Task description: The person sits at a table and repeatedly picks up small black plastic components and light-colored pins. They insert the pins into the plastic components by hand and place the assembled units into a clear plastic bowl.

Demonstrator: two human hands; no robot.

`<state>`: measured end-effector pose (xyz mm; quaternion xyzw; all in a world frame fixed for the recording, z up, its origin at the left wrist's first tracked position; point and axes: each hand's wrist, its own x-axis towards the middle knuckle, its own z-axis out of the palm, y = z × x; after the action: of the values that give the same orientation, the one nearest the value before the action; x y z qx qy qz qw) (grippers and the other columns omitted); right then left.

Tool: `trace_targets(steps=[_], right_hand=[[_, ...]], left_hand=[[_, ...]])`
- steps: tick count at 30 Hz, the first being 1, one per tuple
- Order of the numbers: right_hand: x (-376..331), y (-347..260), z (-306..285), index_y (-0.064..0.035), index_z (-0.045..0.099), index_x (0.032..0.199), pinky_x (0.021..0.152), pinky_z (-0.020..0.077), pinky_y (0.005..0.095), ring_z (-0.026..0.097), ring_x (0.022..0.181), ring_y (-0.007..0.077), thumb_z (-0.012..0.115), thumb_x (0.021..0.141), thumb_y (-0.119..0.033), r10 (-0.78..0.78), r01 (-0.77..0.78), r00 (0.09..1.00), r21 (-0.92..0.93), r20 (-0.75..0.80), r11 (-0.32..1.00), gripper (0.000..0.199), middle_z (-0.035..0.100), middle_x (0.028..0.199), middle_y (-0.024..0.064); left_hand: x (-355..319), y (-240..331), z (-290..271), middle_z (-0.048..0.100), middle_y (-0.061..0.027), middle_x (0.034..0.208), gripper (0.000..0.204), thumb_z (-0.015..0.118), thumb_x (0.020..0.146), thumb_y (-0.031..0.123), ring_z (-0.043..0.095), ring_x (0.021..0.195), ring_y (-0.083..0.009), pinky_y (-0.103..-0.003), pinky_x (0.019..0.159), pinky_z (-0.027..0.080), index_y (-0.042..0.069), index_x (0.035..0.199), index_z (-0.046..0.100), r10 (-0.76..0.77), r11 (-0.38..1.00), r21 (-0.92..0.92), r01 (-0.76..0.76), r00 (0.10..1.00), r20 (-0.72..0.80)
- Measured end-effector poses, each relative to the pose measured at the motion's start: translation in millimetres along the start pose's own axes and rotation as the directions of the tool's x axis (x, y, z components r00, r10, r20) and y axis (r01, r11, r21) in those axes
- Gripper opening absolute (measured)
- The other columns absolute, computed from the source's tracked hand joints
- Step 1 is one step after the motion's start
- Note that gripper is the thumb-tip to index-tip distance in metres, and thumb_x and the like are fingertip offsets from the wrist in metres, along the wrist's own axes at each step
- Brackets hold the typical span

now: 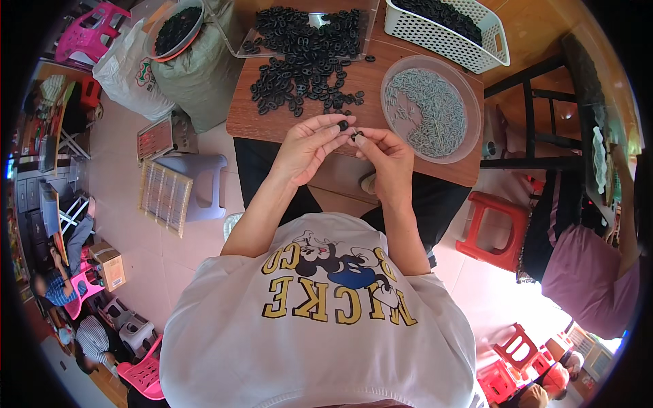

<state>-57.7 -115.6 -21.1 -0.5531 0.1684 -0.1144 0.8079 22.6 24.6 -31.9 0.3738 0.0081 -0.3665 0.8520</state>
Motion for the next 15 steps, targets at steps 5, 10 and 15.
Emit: trace_targets(steps=[5, 10, 15], right_hand=[[-0.7, 1.3, 3.4, 0.0049, 0.065, 0.091, 0.060, 0.0453, 0.0185, 0.058, 0.065, 0.0075, 0.066, 0.078, 0.000, 0.014, -0.014, 1.000, -0.045, -0.017, 0.999, 0.013, 0.066, 0.079, 0.0062], [-0.8, 5.2, 3.7, 0.0046, 0.065, 0.091, 0.059, 0.0449, 0.0185, 0.057, 0.064, 0.0071, 0.067, 0.078, -0.001, 0.029, -0.031, 0.999, -0.107, -0.018, 0.994, 0.015, 0.065, 0.077, 0.0057], [-0.6, 2.3, 2.5, 0.0042, 0.064, 0.092, 0.060, 0.0441, 0.0178, 0.056, 0.065, 0.0060, 0.067, 0.079, 0.000, -0.012, 0.008, 0.998, -0.080, -0.054, 0.997, 0.014, 0.065, 0.077, 0.0043]], left_hand=[[-5.0, 0.6, -1.0, 0.062, -0.0153, 0.103, 0.023, 0.057, 0.086, -0.002, 0.063, 0.095, -0.0228, -0.030, 0.083, 0.054, -0.007, 0.108, 0.058, 0.009, 0.999, 0.049, -0.006, 0.999, -0.050], [-5.6, -0.4, -7.1, 0.063, -0.0163, 0.100, 0.024, 0.059, 0.084, -0.002, 0.064, 0.091, -0.0229, -0.031, 0.082, 0.055, -0.007, 0.107, 0.058, -0.005, 0.999, 0.046, 0.008, 0.996, -0.085], [-7.1, -1.8, -2.5, 0.063, -0.0163, 0.100, 0.024, 0.059, 0.084, -0.002, 0.064, 0.090, -0.0211, -0.029, 0.080, 0.055, -0.006, 0.108, 0.058, 0.108, 0.988, 0.120, -0.097, 0.990, -0.089]])
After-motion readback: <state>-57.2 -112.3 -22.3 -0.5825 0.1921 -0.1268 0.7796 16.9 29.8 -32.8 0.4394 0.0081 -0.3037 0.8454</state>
